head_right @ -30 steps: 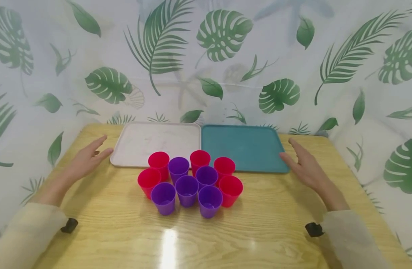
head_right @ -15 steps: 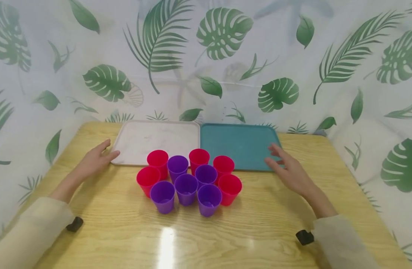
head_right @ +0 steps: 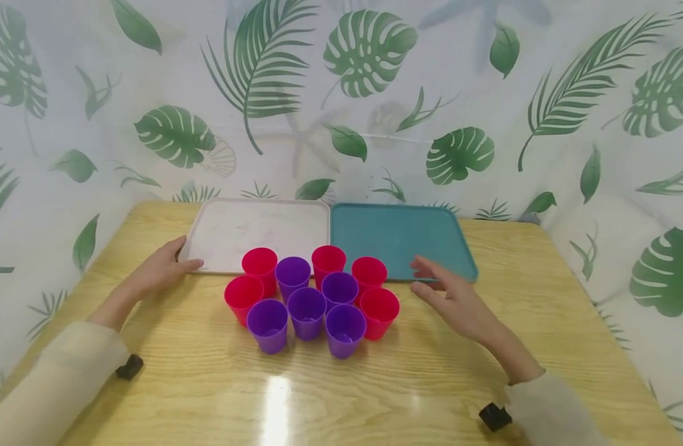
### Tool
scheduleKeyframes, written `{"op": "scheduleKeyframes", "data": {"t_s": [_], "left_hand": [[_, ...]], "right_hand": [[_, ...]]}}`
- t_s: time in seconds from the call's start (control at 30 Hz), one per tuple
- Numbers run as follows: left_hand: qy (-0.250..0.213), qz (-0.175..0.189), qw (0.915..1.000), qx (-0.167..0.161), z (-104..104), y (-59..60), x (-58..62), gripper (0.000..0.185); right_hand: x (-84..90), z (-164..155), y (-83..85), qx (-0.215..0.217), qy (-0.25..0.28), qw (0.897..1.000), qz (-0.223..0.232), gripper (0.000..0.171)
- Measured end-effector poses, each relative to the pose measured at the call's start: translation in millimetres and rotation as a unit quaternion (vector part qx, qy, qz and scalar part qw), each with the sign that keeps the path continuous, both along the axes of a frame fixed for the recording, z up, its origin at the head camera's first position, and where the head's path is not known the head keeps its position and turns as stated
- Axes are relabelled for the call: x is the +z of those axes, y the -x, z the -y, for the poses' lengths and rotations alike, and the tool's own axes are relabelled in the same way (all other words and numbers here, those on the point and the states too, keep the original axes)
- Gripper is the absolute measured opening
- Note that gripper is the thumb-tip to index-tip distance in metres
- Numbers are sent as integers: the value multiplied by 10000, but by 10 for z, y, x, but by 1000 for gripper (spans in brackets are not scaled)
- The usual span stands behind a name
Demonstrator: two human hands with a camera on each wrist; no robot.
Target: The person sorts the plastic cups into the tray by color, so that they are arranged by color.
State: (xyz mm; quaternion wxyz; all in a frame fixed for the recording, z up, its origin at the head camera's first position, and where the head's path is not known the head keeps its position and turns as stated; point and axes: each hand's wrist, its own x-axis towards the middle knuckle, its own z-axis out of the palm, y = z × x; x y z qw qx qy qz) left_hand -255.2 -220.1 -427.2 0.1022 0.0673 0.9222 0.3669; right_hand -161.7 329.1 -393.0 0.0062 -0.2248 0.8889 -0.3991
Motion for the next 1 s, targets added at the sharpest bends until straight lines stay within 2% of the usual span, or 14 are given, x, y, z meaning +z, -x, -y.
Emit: {"op": "scheduleKeyframes", "data": {"t_s": [0.23, 0.4, 0.57, 1.0], "left_hand": [[-60, -111, 9996, -234, -27, 5, -1, 79], [-86, -145, 9993, -334, -37, 13, -8, 75], [110, 24, 9996, -246, -30, 33, -3, 82], [641, 564, 9964, -7, -30, 65, 62, 95]], "right_hand": [[-6, 119, -94, 114, 85, 9997, 211, 56], [5, 195, -147, 338, 230, 9991, 124, 55], [-18, 238, -169, 492, 386, 9979, 136, 57], [-95, 339, -190, 386, 167, 9991, 18, 64]]}}
